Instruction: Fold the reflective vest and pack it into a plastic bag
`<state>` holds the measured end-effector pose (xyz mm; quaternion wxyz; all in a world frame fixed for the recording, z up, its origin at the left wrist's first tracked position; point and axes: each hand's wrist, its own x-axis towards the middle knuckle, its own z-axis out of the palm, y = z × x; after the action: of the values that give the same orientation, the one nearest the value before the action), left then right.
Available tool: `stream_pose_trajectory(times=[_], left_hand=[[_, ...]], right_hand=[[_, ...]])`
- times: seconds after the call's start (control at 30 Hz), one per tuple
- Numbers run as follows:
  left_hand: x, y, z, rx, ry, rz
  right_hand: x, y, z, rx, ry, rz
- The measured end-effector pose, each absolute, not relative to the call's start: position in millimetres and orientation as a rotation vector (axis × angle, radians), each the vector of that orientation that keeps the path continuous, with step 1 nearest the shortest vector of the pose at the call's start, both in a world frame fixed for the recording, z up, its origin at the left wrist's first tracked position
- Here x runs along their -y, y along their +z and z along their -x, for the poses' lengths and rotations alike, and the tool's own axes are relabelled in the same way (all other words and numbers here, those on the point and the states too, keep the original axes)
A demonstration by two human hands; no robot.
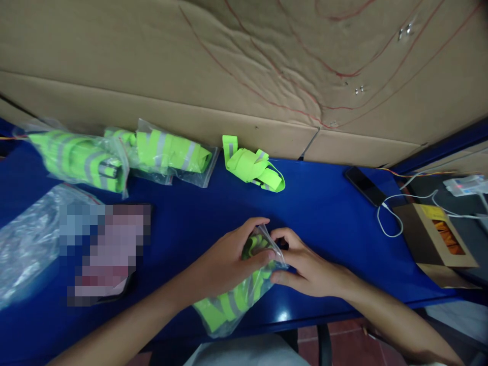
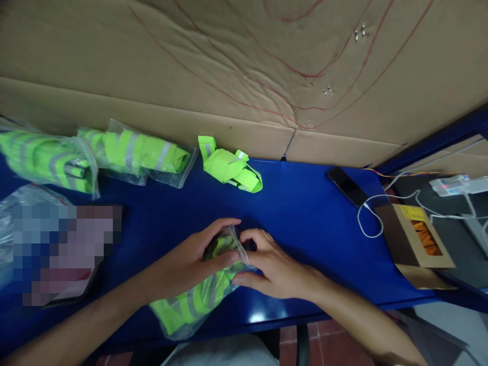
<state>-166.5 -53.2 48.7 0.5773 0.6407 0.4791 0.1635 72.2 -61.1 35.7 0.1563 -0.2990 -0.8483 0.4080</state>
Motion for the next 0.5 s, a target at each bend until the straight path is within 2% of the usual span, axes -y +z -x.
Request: stream_pose_trajectory(times=[0.37, 0.5], left_hand=[[53.9, 52.0, 164.8, -1.083, 0.388, -1.420], [53.1, 51.1, 164.1, -1.069, 0.423, -1.356]], right_hand=[[54.0, 42.9, -73.8, 2.332, 1.372, 0.641], [50.2, 41.1, -72.4, 2.123, 1.504, 0.637]])
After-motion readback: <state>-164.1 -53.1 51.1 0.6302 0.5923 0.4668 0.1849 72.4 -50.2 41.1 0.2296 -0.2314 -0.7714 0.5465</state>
